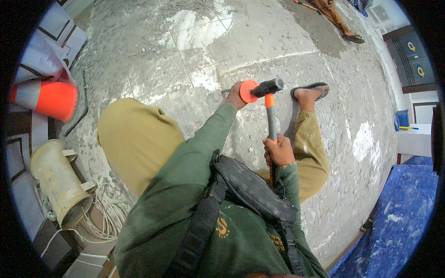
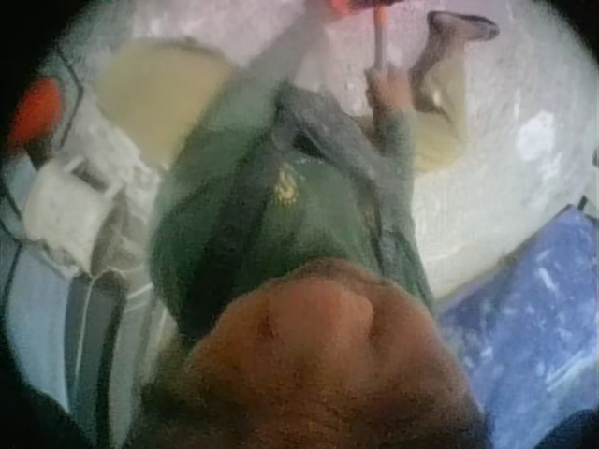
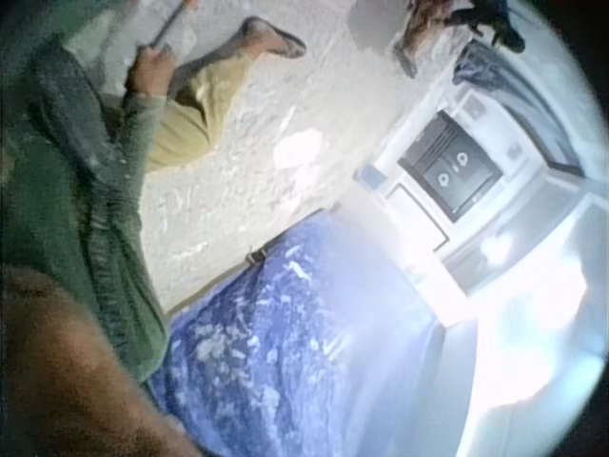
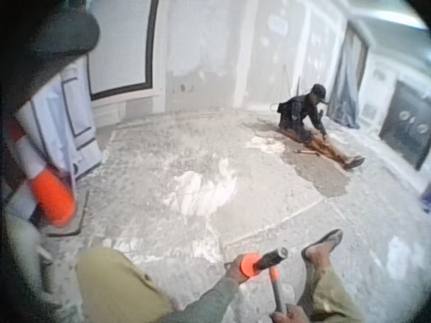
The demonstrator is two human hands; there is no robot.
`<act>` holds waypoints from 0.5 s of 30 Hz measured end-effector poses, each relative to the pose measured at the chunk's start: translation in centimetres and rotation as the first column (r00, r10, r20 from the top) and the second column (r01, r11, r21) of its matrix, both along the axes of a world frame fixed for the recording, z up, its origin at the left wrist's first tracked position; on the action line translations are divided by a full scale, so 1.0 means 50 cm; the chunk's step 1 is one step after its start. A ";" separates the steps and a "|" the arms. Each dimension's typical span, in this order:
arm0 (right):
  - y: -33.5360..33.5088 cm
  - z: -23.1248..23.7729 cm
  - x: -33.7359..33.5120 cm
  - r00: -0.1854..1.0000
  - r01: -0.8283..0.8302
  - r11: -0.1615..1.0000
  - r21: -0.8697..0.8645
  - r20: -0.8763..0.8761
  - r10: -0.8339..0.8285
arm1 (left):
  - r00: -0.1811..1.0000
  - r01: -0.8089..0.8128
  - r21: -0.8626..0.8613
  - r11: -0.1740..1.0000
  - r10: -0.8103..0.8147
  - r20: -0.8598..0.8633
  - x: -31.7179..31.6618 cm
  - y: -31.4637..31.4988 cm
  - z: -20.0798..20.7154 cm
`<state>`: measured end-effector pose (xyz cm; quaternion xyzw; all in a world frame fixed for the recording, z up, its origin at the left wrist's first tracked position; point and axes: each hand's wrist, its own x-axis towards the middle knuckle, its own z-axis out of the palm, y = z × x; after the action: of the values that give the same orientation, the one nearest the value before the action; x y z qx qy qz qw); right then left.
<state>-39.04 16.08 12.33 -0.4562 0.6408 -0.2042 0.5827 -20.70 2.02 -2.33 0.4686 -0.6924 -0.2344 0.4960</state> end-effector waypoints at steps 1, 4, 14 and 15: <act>0.003 -0.002 -0.003 0.998 0.061 0.997 -0.040 0.012 -0.061 | 0.996 -0.077 0.174 0.982 0.068 0.059 -0.002 0.006 0.003; 0.021 0.013 -0.032 0.990 0.108 0.993 -0.040 0.090 -0.104 | 0.996 -0.031 0.089 0.996 0.024 0.085 0.002 -0.005 -0.083; 0.044 -0.128 -0.098 0.961 0.216 0.939 0.267 0.115 -0.254 | 0.978 -0.128 0.105 0.986 0.143 -0.151 0.012 -0.026 -0.072; 0.039 -0.130 -0.104 0.985 0.137 0.946 0.295 0.064 -0.162 | 0.968 -0.161 0.078 0.984 0.173 -0.184 0.021 -0.029 -0.052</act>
<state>-44.22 18.01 5.85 -0.3067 0.6705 -0.1714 0.6534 -19.66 0.56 -4.92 0.5158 -0.5924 -0.2569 0.5630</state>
